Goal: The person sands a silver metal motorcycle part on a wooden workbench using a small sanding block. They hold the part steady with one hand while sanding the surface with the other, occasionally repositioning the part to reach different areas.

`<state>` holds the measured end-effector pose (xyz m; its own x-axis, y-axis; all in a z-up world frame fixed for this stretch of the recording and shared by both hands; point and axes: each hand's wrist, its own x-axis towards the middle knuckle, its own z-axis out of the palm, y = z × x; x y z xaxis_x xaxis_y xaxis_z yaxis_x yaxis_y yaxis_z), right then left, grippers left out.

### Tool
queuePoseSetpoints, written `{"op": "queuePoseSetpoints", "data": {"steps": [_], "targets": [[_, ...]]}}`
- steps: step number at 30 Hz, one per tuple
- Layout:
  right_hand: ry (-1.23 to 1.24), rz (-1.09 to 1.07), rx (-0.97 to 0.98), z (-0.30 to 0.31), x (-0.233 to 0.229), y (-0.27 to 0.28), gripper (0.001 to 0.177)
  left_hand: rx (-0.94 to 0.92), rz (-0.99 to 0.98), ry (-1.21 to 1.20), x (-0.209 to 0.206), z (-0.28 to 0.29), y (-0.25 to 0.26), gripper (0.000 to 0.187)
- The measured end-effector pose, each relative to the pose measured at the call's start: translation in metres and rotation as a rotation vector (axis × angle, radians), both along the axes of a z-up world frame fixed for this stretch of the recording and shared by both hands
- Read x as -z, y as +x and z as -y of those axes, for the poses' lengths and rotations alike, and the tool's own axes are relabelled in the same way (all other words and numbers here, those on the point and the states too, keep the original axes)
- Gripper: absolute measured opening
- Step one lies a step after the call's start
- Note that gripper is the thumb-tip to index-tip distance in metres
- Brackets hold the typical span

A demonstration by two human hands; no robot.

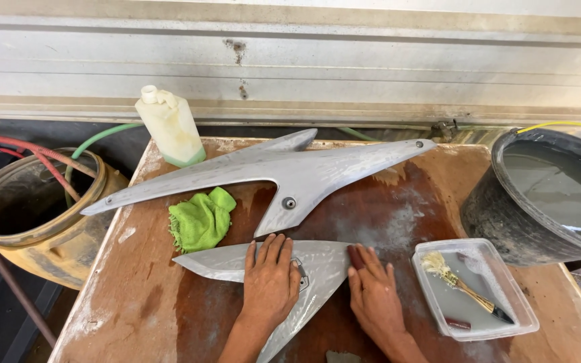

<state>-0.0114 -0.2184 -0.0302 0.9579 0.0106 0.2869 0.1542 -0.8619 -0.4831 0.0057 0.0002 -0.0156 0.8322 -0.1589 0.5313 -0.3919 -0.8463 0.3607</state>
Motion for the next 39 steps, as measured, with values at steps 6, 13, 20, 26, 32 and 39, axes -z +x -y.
{"op": "queuePoseSetpoints", "data": {"steps": [6, 13, 20, 26, 32, 39], "targets": [[0.034, 0.073, -0.311, -0.02, -0.007, -0.035, 0.038, 0.009, -0.015, 0.006, -0.003, -0.001, -0.001, 0.048], [0.049, 0.059, -0.085, -0.009, -0.002, -0.028, 0.035, -0.001, 0.008, 0.001, -0.001, 0.0, 0.0, 0.046], [0.055, 0.064, -0.279, -0.014, 0.003, -0.035, 0.019, 0.006, -0.005, 0.006, -0.004, -0.002, 0.0, 0.046], [0.033, 0.067, -0.143, -0.007, 0.0, -0.028, 0.035, 0.011, -0.013, 0.006, -0.005, -0.001, -0.001, 0.046], [0.047, 0.067, -0.357, -0.009, 0.006, -0.035, 0.04, 0.016, -0.022, 0.015, -0.007, -0.002, -0.002, 0.046], [0.025, 0.03, -0.128, -0.003, 0.009, -0.02, 0.036, 0.007, -0.029, 0.013, -0.005, -0.002, -0.002, 0.045]]}}
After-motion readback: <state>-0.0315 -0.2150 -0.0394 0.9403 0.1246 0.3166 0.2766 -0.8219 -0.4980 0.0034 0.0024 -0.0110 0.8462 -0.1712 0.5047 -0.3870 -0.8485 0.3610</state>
